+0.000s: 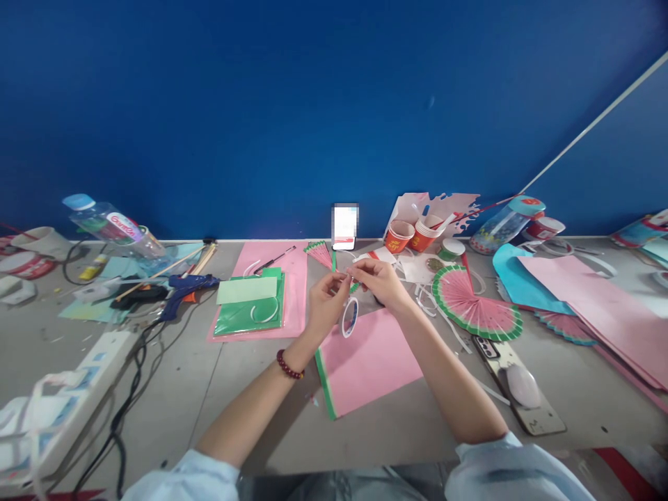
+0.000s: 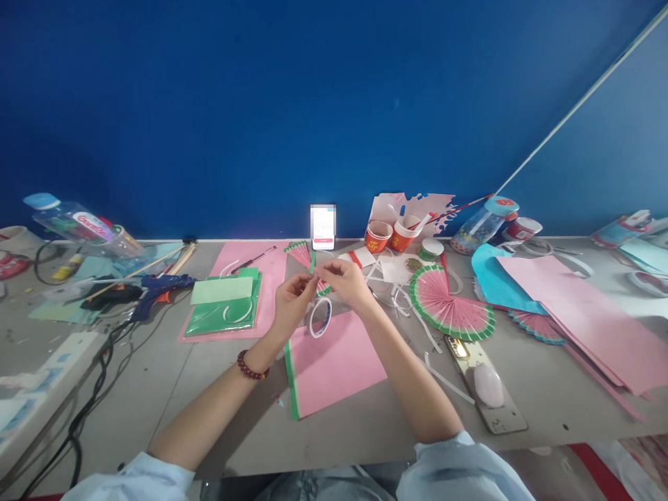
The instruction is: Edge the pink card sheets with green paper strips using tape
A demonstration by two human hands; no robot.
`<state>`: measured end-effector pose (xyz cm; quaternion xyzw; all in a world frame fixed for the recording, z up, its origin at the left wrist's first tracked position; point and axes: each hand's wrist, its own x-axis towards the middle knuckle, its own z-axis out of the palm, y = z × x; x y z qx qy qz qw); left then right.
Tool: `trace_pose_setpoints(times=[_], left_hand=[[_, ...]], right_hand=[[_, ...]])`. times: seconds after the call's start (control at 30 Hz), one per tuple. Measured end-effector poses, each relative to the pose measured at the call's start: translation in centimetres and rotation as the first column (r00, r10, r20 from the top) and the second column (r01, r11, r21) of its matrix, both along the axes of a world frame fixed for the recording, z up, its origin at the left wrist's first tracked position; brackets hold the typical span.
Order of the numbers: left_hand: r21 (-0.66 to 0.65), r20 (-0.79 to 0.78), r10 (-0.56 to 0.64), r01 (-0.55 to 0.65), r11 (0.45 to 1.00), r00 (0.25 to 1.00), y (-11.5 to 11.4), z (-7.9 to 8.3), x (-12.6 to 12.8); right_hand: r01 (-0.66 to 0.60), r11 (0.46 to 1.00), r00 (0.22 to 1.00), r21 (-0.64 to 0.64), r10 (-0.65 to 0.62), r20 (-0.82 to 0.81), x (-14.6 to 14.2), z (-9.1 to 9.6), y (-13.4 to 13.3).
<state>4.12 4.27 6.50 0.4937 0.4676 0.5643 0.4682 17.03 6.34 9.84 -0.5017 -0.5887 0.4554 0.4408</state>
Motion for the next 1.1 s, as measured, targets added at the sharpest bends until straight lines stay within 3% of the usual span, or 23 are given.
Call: trace_pose_setpoints(times=[0.4,0.6,1.1], left_hand=[[-0.055,-0.031,0.021,-0.023,0.998,0.999,-0.06,-0.29,0.14],[-0.105,0.003,0.022,-0.022,0.994,1.0,0.03,0.05,0.19],[-0.039,-0.043,0.004,-0.006,0.999,0.999,-0.15,0.29,0.26]], right_hand=[[0.026,1.0,0.999,-0.003,-0.026,0.028,0.27,-0.38,0.3],[0.026,0.998,0.996,-0.06,-0.031,-0.085,0.16,-0.01,0.09],[0.044,0.997,0.998,-0.065,-0.046,-0.031,0.58,-0.08,0.25]])
